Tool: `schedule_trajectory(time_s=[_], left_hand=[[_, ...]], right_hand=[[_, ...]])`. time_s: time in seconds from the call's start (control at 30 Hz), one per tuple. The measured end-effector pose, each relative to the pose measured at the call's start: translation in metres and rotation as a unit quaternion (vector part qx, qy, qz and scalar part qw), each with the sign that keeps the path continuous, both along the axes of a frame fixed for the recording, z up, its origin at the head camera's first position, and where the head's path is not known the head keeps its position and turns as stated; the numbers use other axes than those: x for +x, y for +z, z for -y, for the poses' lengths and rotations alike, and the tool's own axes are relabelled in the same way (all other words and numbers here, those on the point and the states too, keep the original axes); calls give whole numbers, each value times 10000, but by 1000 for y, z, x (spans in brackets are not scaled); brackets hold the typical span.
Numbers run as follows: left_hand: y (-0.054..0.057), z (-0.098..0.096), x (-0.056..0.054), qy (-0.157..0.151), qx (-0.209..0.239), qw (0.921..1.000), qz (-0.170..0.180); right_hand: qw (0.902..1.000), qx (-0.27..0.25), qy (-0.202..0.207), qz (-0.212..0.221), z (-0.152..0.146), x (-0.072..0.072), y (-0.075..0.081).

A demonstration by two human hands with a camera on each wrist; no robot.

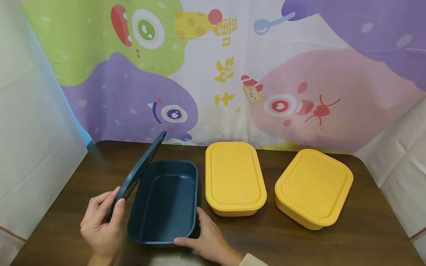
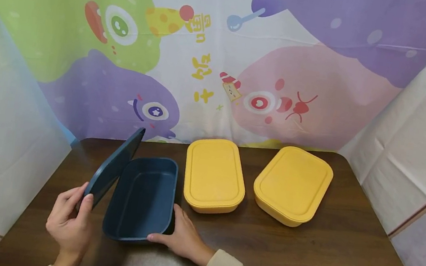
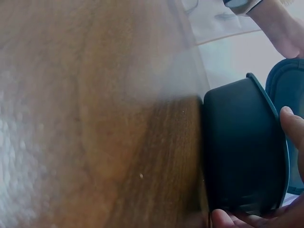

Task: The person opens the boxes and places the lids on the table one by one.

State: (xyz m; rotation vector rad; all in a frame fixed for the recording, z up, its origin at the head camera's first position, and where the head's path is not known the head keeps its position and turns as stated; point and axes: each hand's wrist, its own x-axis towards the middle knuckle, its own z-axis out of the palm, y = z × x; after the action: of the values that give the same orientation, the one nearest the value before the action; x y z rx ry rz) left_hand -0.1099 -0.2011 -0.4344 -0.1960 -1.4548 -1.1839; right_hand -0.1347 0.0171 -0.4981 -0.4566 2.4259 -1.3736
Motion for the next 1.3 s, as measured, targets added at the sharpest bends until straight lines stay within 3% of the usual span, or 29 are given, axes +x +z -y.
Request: schedule_trajectory(time_s=[0.27, 0.57, 0.73, 1.07, 1.3], left_hand=[[5, 3, 1, -393, 1292, 9908, -42], [14, 6, 2, -43, 2100, 9777, 24], [12, 13, -2, 65, 2362, 9716, -117], [7, 27, -10, 47, 3516, 9357, -280], [4, 38, -12, -305, 4134, 9091, -415]], right_hand=[[10000, -8, -19, 66, 0, 0, 1], [9998, -37, 38, 191, -1, -1, 6], [9998, -86, 31, 156, -1, -1, 6], [9997, -87, -6, 215, 3, -3, 3], [9997, -56, 5, 241, 7, -4, 3]])
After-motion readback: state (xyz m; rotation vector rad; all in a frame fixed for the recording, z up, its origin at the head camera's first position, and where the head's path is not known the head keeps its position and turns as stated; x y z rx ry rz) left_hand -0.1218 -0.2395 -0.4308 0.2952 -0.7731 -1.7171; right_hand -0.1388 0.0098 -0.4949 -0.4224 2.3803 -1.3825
